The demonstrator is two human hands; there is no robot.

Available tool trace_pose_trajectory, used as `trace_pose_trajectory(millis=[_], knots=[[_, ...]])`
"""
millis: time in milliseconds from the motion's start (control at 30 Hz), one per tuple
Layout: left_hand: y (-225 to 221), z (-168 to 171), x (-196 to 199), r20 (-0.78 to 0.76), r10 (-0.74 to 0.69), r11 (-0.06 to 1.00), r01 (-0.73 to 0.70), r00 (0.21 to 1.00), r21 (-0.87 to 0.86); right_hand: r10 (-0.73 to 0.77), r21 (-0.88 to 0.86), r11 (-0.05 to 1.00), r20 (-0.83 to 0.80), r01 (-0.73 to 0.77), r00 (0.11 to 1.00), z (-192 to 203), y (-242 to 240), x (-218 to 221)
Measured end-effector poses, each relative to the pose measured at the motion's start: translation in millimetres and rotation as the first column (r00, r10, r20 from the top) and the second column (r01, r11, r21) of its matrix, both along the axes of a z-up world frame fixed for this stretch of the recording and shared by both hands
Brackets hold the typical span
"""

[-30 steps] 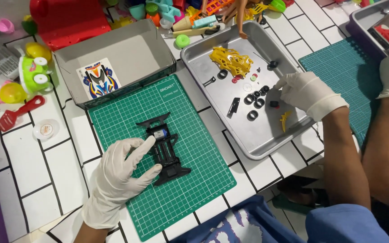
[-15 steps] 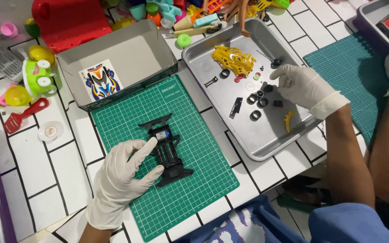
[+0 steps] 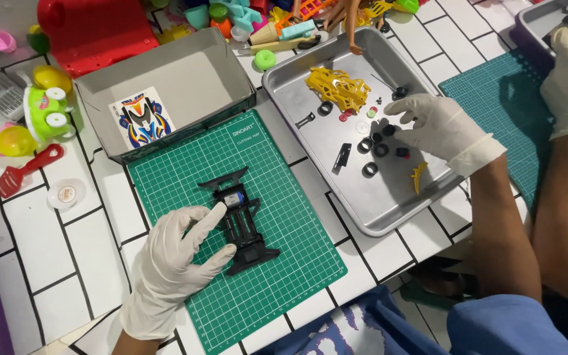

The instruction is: Assembling a small plastic toy car by fitting gears, wheels, and other internal components onto the chassis.

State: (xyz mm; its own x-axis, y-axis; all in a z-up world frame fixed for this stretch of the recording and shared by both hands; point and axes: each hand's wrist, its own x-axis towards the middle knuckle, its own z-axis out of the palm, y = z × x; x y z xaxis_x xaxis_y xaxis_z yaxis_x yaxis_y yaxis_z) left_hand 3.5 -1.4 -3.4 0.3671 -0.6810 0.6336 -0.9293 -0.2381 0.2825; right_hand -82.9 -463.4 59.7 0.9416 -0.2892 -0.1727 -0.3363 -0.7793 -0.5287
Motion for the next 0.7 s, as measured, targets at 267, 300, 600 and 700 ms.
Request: trace_pose_trajectory(millis=[267, 300, 600, 700], knots=[[-1.8, 1.0, -0.7, -0.001, -0.005, 0.999, 0.005, 1.000, -0.050, -0.004, -0.068, 0.998, 0.031, 0.007, 1.000, -11.7, -8.2, 7.0], [-2.1, 1.8, -1.4, -0.007, -0.008, 0.999, 0.007, 1.000, -0.052, -0.068, -0.005, 0.998, 0.061, 0.068, 0.996, -9.3, -8.9, 5.2], [0.5, -3.3, 2.8, 0.008, -0.025, 0.998, 0.025, 1.000, -0.051, 0.146, -0.306, 0.943, 0.039, -0.127, 0.989, -42.7, -27.6, 27.3], [-0.3, 10.0, -5.4, 0.021, 0.054, 0.998, -0.054, 0.998, 0.023, 0.198, -0.372, 0.910, 0.005, -0.182, 0.980, -57.7, -41.4, 30.1]])
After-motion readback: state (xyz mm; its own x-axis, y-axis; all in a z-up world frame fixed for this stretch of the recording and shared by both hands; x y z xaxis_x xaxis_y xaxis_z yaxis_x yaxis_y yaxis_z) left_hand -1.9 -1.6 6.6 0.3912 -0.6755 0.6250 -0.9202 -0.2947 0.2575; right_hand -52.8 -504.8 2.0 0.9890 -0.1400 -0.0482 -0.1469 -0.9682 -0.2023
